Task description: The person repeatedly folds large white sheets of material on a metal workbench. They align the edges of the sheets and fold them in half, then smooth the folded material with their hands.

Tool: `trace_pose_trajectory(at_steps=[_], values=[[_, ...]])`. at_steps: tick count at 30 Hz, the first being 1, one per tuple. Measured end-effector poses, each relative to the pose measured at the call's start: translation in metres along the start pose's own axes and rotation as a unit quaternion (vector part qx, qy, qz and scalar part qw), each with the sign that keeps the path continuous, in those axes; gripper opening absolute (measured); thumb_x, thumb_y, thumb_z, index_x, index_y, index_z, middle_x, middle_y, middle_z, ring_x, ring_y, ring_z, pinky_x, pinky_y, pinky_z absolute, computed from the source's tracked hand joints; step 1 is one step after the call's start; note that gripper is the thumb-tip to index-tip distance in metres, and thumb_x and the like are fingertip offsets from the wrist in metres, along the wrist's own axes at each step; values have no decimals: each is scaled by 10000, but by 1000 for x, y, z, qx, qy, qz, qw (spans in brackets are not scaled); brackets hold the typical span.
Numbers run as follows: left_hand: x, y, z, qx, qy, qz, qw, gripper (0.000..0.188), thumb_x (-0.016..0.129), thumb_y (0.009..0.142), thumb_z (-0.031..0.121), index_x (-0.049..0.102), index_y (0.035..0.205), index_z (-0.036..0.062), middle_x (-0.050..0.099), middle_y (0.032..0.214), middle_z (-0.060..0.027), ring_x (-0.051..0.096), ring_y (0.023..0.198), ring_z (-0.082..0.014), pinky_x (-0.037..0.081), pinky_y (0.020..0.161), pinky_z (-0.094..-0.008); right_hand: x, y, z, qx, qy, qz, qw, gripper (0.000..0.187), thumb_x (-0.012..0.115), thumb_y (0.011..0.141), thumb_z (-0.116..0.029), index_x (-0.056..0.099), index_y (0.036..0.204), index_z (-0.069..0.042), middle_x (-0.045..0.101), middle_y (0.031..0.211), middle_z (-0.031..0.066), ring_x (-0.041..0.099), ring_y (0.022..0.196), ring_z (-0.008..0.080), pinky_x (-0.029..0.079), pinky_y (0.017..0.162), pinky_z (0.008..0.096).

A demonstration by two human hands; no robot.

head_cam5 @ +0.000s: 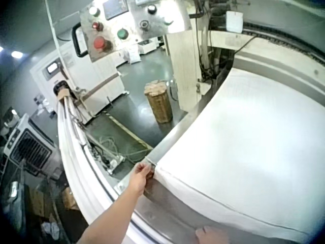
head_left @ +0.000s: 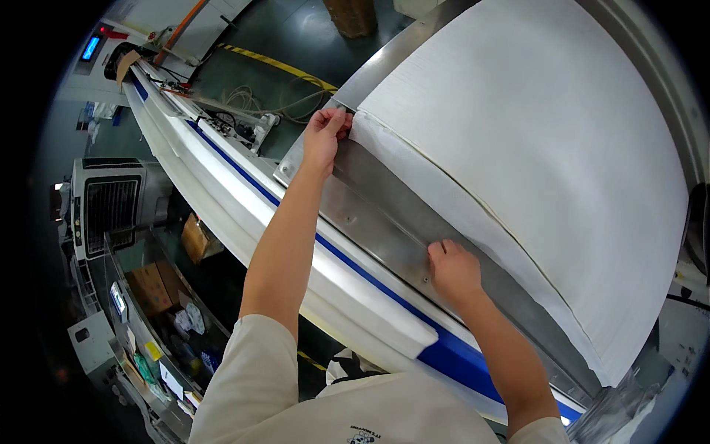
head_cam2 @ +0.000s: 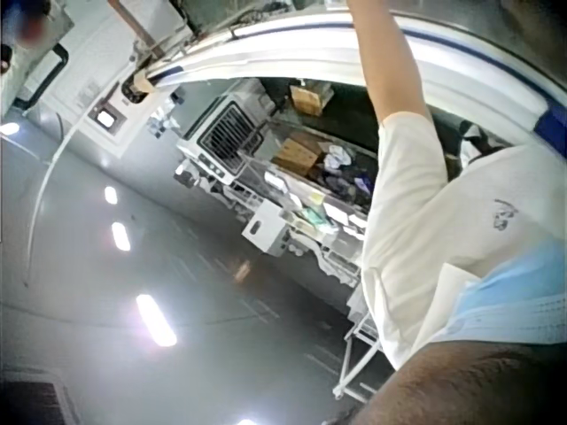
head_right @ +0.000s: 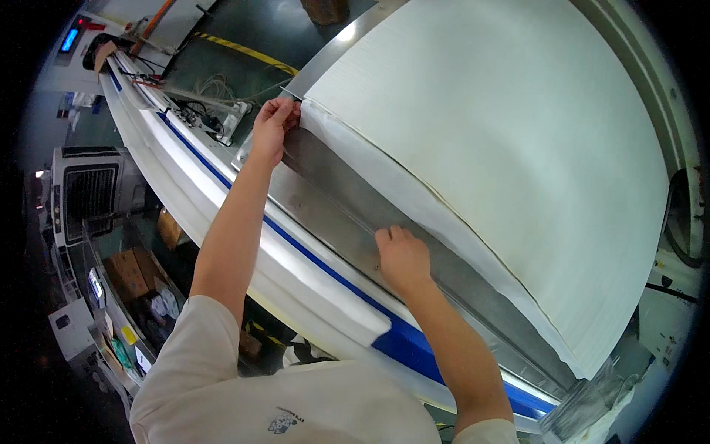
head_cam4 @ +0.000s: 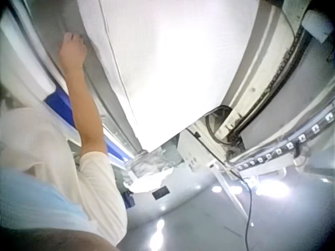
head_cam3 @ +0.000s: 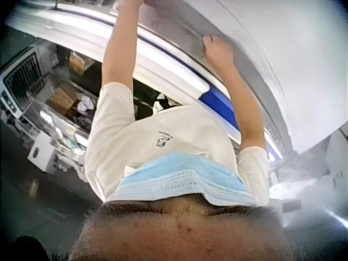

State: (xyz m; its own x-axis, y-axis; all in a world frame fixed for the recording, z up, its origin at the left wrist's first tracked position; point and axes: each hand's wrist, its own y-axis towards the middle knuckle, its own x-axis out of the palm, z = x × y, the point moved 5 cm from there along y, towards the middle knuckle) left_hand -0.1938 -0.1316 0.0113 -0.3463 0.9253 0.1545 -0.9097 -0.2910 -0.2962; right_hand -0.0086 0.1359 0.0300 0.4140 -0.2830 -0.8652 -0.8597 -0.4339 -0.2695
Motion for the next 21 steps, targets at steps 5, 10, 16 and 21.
trace_pose_trajectory(at_steps=[5,10,16,21], values=[[13,5,7,32,120,-35,992,182,699,876,208,560,918,98,556,791,39,496,745,-63,393,694,-199,-7,1,-1,-5,-5,-17,1000,138,564,783,-85,559,920,-69,585,908,122,607,868,302,521,693,425],[6,2,0,102,131,56,984,274,705,872,264,546,960,58,567,848,6,510,785,-80,422,701,-219,-9,-1,-6,-16,-6,-26,1000,140,593,769,-103,547,894,-62,588,903,130,609,868,305,524,691,425],[9,0,3,175,124,148,965,642,748,815,339,464,1270,-13,552,1147,-114,581,949,-170,484,837,-284,-5,-1,1,-18,11,36,999,100,607,798,-139,541,841,-77,578,827,111,609,776,308,509,630,438],[10,3,4,156,221,83,959,704,770,794,350,448,1317,5,573,1162,-114,580,961,-158,477,828,-280,-27,18,-1,-26,-2,-27,999,157,592,840,-216,573,874,-64,604,831,130,626,782,321,524,663,437]])
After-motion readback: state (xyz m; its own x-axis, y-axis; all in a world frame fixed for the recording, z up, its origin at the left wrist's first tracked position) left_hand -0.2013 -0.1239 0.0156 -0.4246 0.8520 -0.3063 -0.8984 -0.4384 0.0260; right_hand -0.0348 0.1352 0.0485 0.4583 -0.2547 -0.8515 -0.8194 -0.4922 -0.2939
